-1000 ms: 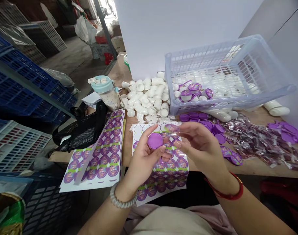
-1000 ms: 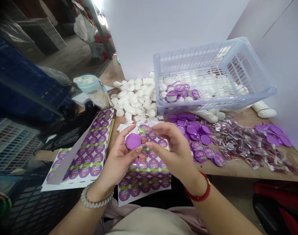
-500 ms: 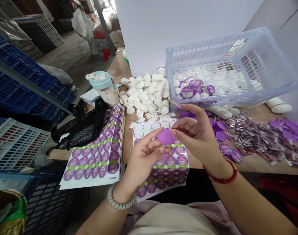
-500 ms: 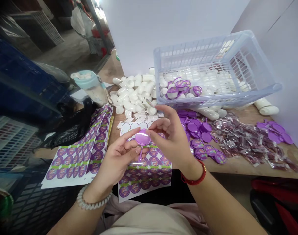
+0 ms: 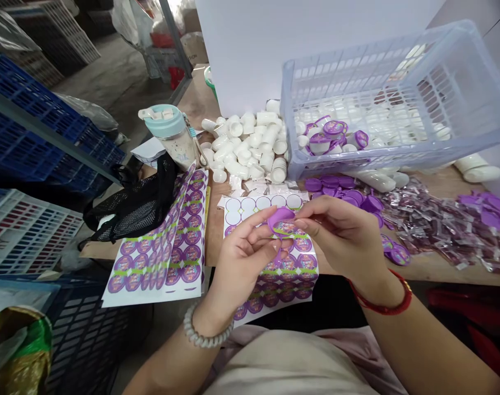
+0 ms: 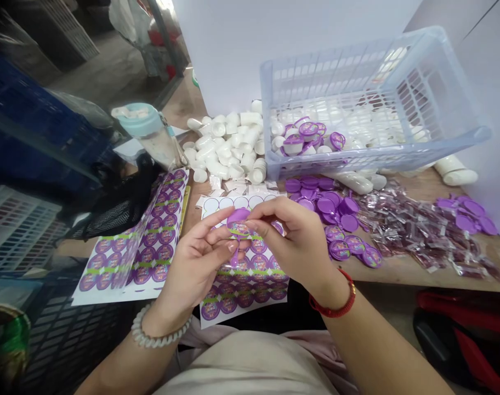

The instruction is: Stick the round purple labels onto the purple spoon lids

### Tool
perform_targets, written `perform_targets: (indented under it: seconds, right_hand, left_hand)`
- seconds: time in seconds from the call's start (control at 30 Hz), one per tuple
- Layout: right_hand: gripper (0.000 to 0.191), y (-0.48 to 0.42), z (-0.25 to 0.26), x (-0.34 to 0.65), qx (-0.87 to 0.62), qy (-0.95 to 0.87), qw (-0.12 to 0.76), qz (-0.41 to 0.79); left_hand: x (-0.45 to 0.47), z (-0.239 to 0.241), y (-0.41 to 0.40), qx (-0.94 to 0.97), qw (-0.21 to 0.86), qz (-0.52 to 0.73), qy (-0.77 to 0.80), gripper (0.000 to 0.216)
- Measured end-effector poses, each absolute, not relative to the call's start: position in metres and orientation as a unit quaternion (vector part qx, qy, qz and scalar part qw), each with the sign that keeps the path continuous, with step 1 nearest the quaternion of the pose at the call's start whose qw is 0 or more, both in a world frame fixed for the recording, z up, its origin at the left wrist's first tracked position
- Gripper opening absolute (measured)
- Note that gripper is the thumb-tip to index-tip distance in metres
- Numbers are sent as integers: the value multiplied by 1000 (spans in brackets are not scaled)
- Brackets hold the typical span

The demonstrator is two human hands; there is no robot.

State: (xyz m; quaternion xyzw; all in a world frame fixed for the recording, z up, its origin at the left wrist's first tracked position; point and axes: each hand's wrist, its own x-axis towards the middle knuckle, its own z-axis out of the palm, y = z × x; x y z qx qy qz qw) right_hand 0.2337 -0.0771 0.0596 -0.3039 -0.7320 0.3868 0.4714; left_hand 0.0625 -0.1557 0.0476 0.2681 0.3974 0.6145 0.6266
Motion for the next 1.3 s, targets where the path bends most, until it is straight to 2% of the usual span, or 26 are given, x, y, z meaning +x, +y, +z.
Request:
perform_targets:
  seconds: [0.73,0.97,1.13,1.3]
  right_hand:
    - [10,-75,66,236,-295,-807,434,271]
    - [11,-80,69,240,-270,-840,415,222]
    - [11,-87,71,242,-262,-856,389,218]
    - [19,-92,70,244,-271,-863,374,206]
  left_hand:
    - [62,48,-157,289,619,613,398,46]
    - [64,47,-157,289,629,615,377,37]
    - [66,42,-154,274,604,636,395,43]
    - [69,38,-149,280,579,621,447,31]
